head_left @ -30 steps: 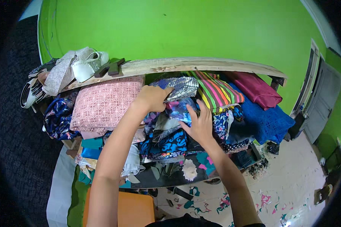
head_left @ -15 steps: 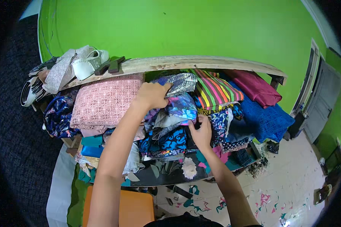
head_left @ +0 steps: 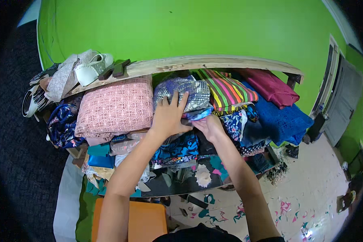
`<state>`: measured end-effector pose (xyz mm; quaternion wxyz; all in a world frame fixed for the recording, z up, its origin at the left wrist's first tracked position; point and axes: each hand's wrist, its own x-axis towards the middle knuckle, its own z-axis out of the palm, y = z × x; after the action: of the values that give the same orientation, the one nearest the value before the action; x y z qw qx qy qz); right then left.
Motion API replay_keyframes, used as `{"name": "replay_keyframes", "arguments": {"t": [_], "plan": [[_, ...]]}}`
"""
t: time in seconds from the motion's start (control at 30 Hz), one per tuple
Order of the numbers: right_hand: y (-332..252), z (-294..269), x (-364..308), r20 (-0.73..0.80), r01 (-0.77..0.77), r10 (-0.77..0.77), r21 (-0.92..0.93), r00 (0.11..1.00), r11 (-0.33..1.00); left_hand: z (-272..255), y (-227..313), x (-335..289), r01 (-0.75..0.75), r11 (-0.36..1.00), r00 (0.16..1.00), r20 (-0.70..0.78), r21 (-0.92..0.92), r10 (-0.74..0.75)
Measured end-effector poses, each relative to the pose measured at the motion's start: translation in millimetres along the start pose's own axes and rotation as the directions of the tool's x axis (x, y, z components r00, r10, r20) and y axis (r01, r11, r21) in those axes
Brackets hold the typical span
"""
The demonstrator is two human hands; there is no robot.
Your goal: Folding a piece of magenta fabric on a small table and then organizing it on a shelf among other fabrics.
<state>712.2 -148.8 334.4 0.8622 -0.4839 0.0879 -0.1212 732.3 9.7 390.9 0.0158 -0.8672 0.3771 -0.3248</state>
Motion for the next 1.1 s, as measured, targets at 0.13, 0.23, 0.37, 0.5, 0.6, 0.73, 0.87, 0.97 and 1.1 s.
{"name": "replay_keyframes", "arguments": {"t": [0.13,0.23,0.37,0.5,0.6,0.73,0.87,0.97,1.1], "plan": [[-17,23,4,-0.031,-0.036,0.043,0.199,0.999,0.979,23,15,-1,0.068,0.992,0.996,-0.066,0.107,-0.061],[-23,34,4,-0.02,-0.068,0.074,0.223,0.997,0.973,39,7,2,0.149,0.977,0.961,-0.254,0.153,-0.107],[-11,14,1,0.051,-0.078,0.071,0.166,0.996,0.983,45,-3,5,0.05,0.986,0.972,-0.234,0.162,-0.011],[30,-1,-15,-0.03,-0.053,0.053,0.001,0.998,0.999,44,-8,4,0.008,0.99,0.986,-0.165,0.144,0.016],[64,-11,-10,-0.107,-0.215,0.21,-0.042,0.972,0.976,32,-4,11,-0.002,0.998,0.999,-0.053,0.065,0.006],[93,9,-8,0.031,-0.318,0.318,-0.007,0.947,0.948,30,-11,12,-0.027,0.999,0.998,-0.059,0.017,0.028],[96,26,0,-0.022,-0.149,0.151,0.082,0.988,0.985,30,-12,13,-0.039,0.999,0.996,-0.076,0.022,0.04],[93,27,12,-0.043,-0.118,0.124,0.134,0.991,0.984,32,-12,13,-0.054,0.998,0.994,-0.098,0.033,0.057],[83,44,8,-0.044,-0.096,0.106,0.188,0.993,0.978,32,-17,12,-0.055,0.998,0.993,-0.105,0.034,0.058]]}}
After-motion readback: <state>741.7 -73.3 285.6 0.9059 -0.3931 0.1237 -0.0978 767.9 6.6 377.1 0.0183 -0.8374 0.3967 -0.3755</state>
